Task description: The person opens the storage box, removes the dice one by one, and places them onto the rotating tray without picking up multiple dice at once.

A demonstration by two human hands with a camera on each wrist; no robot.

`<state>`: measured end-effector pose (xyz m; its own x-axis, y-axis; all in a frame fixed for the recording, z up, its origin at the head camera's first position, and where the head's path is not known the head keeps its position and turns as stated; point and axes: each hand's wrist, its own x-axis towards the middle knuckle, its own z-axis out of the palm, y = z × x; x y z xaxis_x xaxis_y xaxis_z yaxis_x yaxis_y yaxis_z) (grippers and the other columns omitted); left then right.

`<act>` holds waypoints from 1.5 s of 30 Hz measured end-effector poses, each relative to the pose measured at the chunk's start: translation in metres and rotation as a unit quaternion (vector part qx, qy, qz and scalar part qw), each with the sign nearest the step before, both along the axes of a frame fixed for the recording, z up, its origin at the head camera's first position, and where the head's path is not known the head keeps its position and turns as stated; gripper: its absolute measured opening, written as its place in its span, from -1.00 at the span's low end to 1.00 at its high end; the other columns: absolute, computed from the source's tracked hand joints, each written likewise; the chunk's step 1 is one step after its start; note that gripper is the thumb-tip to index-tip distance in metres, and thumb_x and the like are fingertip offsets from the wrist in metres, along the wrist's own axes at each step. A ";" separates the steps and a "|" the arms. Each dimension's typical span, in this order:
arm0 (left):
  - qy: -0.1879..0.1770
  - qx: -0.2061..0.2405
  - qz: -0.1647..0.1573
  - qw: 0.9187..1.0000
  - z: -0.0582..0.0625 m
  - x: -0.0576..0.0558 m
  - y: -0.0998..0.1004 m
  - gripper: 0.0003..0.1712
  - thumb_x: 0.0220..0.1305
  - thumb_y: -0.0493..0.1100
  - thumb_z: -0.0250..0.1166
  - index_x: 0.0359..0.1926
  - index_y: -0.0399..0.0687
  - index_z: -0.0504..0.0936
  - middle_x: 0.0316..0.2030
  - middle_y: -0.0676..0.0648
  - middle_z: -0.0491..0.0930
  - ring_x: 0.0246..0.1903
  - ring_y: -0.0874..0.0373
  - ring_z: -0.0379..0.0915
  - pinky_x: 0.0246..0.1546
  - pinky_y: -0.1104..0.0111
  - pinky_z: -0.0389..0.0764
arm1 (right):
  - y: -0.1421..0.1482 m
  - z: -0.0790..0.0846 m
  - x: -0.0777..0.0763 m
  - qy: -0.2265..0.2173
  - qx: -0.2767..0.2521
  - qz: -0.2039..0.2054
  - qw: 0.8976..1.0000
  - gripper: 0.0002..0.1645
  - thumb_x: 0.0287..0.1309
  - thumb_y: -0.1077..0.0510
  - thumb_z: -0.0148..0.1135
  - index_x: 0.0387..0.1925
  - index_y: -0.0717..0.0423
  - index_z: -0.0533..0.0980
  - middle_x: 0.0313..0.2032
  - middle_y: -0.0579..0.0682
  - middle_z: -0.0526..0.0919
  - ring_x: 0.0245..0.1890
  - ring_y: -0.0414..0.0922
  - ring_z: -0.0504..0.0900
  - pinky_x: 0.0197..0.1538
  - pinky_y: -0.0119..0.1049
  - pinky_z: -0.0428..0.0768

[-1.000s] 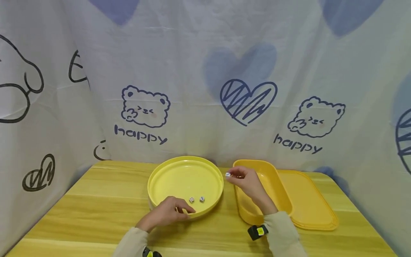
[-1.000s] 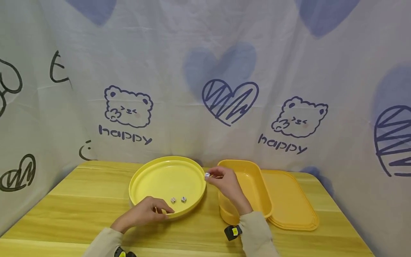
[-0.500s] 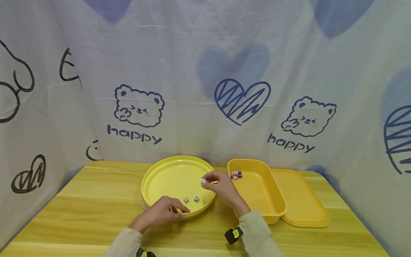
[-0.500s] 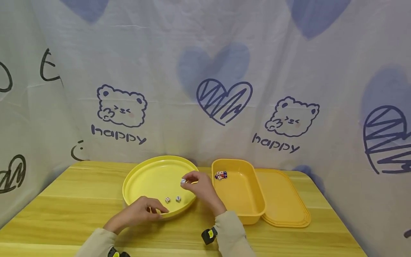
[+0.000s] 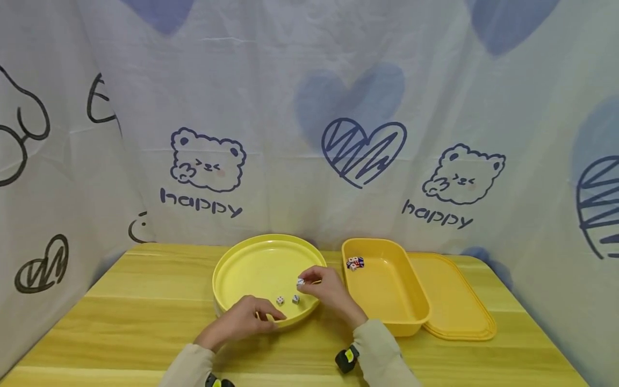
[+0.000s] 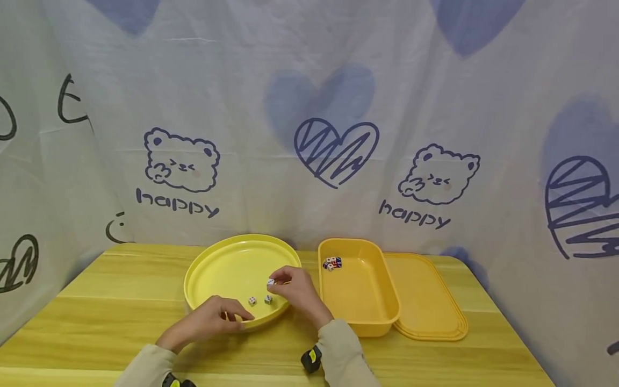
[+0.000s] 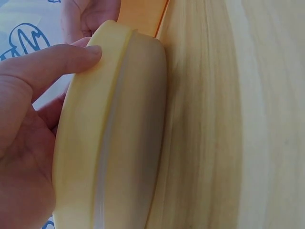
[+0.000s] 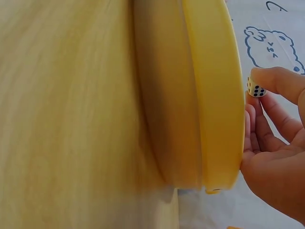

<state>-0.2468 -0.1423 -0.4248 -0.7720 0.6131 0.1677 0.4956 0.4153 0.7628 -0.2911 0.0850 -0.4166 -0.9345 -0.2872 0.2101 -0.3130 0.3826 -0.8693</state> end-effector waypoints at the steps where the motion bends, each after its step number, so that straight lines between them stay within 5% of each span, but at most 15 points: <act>1: 0.000 -0.001 0.000 1.000 0.000 0.000 0.000 -0.83 0.18 -0.26 0.38 -0.19 -0.14 0.77 -0.28 0.05 0.70 -0.40 0.32 0.52 -0.36 0.42 0.52 | 0.000 0.000 0.000 -0.001 -0.003 0.000 1.000 -0.81 0.04 0.25 0.41 -0.29 0.27 0.62 -0.40 -0.07 0.61 -0.34 -0.17 0.53 -0.25 -0.33 0.54; 45: 0.006 0.001 -0.004 1.000 -0.004 0.000 0.000 -0.82 0.19 -0.29 0.36 -0.17 -0.18 0.76 -0.27 -0.02 0.70 -0.40 0.30 0.53 -0.38 0.41 0.53 | -0.002 -0.004 0.006 0.045 0.032 0.046 0.997 -0.79 0.04 0.24 0.40 -0.27 0.27 0.62 -0.33 -0.02 0.64 -0.35 -0.18 0.49 -0.20 -0.33 0.49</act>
